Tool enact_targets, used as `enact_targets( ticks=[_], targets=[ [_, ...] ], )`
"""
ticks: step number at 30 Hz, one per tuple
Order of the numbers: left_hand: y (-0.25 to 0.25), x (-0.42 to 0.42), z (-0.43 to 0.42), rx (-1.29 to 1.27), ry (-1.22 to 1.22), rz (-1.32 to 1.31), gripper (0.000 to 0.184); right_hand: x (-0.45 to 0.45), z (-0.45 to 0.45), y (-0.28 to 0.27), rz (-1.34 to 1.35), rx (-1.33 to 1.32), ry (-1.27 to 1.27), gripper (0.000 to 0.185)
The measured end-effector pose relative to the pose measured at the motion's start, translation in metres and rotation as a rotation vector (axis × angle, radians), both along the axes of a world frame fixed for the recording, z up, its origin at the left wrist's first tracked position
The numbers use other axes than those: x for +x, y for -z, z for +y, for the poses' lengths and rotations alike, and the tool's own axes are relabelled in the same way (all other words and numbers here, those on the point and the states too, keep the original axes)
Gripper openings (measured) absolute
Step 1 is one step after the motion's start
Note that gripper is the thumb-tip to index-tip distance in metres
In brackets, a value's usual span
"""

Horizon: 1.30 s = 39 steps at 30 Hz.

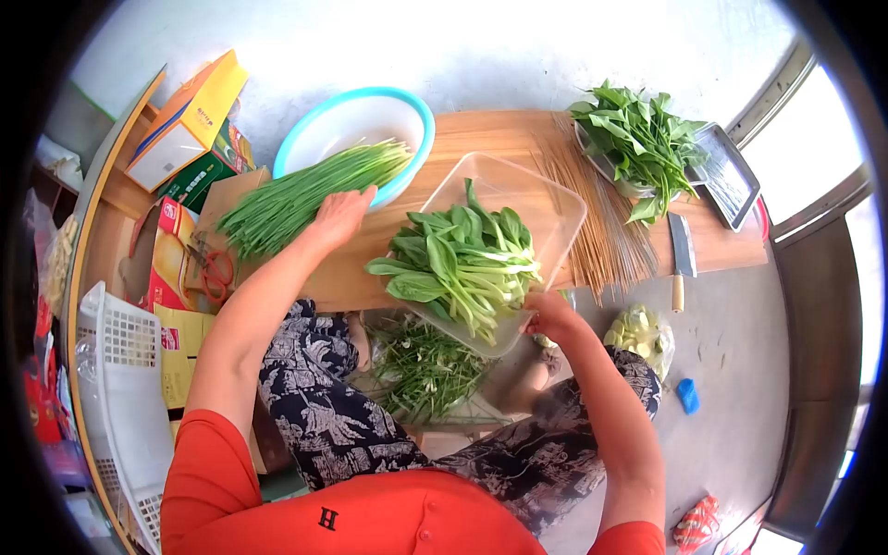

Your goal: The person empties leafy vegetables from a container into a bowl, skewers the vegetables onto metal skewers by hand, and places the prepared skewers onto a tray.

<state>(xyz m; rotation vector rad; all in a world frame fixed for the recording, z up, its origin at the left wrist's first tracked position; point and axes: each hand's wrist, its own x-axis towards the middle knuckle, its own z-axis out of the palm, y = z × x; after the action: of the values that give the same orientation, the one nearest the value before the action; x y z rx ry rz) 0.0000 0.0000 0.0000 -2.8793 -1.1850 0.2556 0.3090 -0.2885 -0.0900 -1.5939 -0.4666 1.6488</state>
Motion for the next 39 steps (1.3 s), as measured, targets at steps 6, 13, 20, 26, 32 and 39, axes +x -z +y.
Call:
enact_targets(
  ticks=[6, 13, 20, 26, 32, 39],
  targets=[
    [0.002, -0.065, -0.047, 0.020, 0.150, -0.102, 0.047, -0.018, -0.047, -0.057, 0.116, -0.007, 0.072, 0.027],
    [-0.014, -0.117, -0.075, -0.036, 0.227, -0.151, 0.042, -0.029, -0.097, -0.098, 0.067, 0.078, 0.167, 0.025],
    [-0.097, -0.071, -0.154, -0.015, 0.180, -0.633, 0.038, -0.041, -0.101, -0.155, -0.108, 0.303, 0.195, 0.028],
    [-0.103, -0.021, -0.213, 0.193, 0.441, -0.851, 0.052, -0.052, -0.047, -0.183, -0.253, 0.490, 0.179, 0.026],
    [-0.128, -0.010, -0.156, 0.432, 0.465, -0.629, 0.081, -0.054, 0.042, -0.188, -0.330, 0.552, 0.191, 0.022],
    [-0.128, -0.009, -0.079, 0.449, 0.364, -0.405, 0.105, -0.081, 0.137, -0.183, -0.398, 0.645, 0.073, 0.028]
  ],
)
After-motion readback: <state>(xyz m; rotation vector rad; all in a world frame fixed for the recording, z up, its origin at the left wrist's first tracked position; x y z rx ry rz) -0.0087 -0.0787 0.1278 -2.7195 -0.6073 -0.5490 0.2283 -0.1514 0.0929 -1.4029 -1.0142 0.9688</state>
